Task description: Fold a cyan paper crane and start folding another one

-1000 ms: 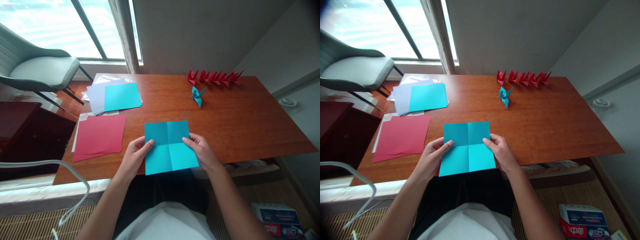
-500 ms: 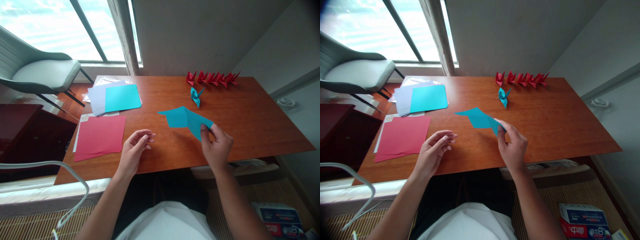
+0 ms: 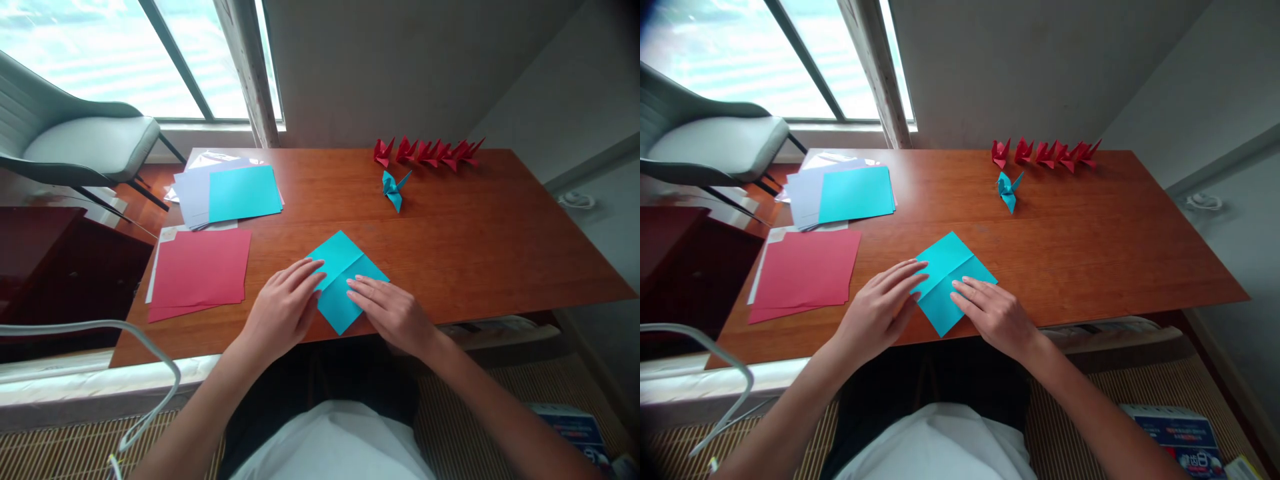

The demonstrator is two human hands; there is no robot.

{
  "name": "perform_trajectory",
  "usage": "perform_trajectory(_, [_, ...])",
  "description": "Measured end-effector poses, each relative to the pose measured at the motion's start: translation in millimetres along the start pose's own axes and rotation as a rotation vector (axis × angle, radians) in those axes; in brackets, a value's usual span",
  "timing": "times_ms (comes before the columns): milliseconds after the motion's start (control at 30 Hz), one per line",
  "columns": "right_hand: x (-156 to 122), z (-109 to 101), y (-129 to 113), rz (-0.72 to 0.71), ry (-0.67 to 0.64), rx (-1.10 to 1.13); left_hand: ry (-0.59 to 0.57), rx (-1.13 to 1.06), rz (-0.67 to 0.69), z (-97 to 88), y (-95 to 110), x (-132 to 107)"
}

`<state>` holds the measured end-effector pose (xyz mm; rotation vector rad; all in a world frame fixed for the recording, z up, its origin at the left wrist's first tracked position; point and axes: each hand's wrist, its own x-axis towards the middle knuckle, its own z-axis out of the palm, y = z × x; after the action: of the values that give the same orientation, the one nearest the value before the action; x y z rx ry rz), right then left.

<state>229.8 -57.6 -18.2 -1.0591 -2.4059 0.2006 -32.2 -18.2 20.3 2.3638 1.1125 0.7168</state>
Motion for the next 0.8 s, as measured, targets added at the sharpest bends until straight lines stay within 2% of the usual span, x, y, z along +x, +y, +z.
perform_trajectory(67, [0,-3,3,-0.026,-0.010,-0.006,-0.186,0.144,0.116,5.3,0,7])
perform_trajectory(167, [0,-7,6,-0.032,-0.019,0.007,-0.292,0.250,0.134,13.6,-3,11])
perform_trajectory(300, [2,-9,8,-0.005,-0.065,0.009,-0.314,0.285,0.133,17.8,-7,7])
perform_trajectory(567, [21,-7,5,-0.026,-0.258,-0.053,-0.327,0.281,0.141,11.6,-10,0])
perform_trajectory(800, [15,-7,16,-0.044,-0.232,-0.005,-0.313,0.270,0.172,4.9,-19,-8])
